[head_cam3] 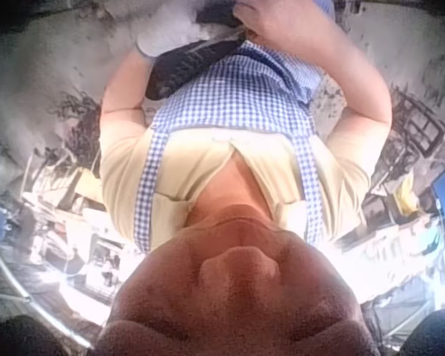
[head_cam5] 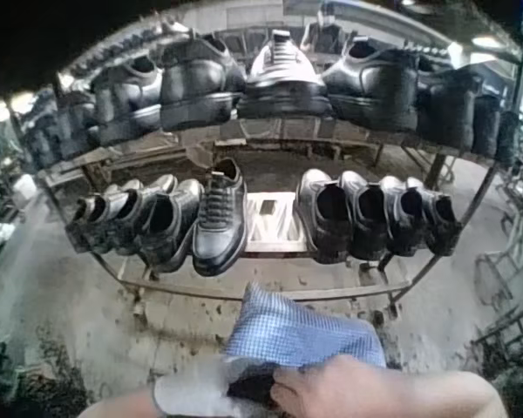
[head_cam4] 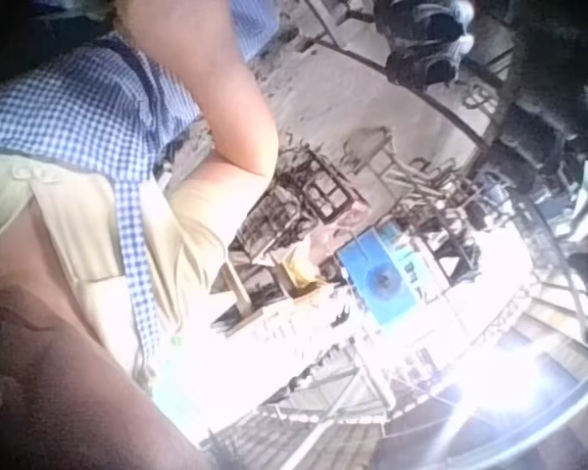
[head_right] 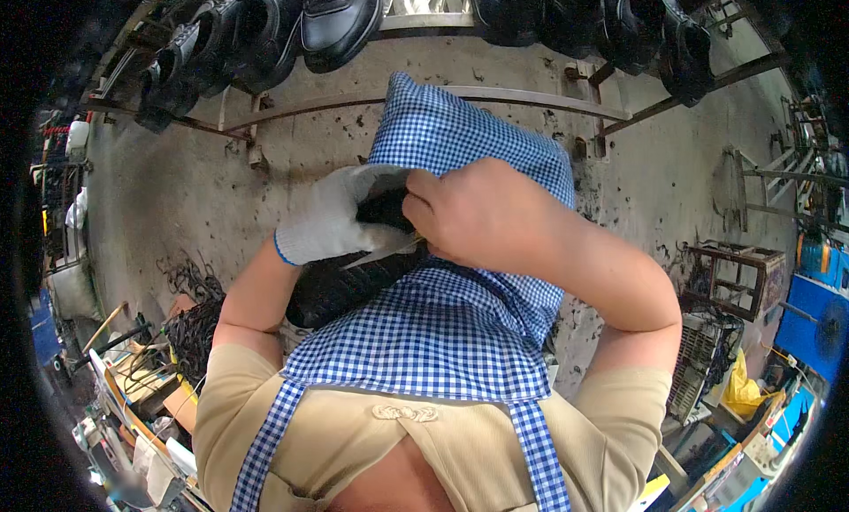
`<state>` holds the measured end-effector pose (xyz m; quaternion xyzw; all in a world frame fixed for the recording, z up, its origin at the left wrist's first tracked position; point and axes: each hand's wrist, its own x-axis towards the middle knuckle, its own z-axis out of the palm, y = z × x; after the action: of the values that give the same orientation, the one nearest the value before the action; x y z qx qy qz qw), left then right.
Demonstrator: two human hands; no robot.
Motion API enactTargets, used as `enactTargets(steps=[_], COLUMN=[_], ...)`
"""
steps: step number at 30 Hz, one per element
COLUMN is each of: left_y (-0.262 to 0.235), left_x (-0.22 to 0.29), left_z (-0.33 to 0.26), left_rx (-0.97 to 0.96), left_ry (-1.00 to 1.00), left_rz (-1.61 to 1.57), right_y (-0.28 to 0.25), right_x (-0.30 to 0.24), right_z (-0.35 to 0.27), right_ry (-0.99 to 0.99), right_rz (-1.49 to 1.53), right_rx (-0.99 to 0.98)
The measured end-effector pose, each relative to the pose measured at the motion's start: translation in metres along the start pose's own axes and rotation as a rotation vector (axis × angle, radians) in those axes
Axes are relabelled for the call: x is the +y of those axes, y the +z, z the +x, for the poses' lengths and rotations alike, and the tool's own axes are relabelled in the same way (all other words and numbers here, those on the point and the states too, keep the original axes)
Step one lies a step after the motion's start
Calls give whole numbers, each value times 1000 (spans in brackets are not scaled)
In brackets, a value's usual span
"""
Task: Trimming excess material and glue from the edges of black leather shoes using a small knife.
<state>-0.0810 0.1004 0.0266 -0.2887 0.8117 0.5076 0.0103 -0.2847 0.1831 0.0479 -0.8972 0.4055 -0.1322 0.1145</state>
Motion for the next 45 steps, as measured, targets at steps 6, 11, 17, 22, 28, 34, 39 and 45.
enactTargets(steps=[6, 11, 17, 22, 28, 34, 39, 45], left_y=[5, 7, 15, 11, -4, -18, -24, -46], left_x=[-17, -13, -23, -18, -6, 7, 4, -16], left_z=[4, 7, 12, 15, 6, 2, 17, 68], left_rx=[-34, -74, -80, -108, -12, 154, 325, 894], left_ry=[56, 10, 47, 45, -64, -51, 148, 233], left_rz=[-129, 0, -60, -70, -190, -36, -153, -743], right_y=[27, 42, 54, 65, 98, 164, 179, 212], right_x=[18, 29, 35, 38, 24, 15, 1, -2], right_z=[-10, -15, -20, -26, -46, -65, -66, -59], right_ry=[80, 71, 116, 210, 251, 396, 566, 492], right_rz=[485, 746, 927, 1118, 1144, 1354, 1559, 2047], right_rx=[172, 211, 191, 152, 359, 700, 652, 331])
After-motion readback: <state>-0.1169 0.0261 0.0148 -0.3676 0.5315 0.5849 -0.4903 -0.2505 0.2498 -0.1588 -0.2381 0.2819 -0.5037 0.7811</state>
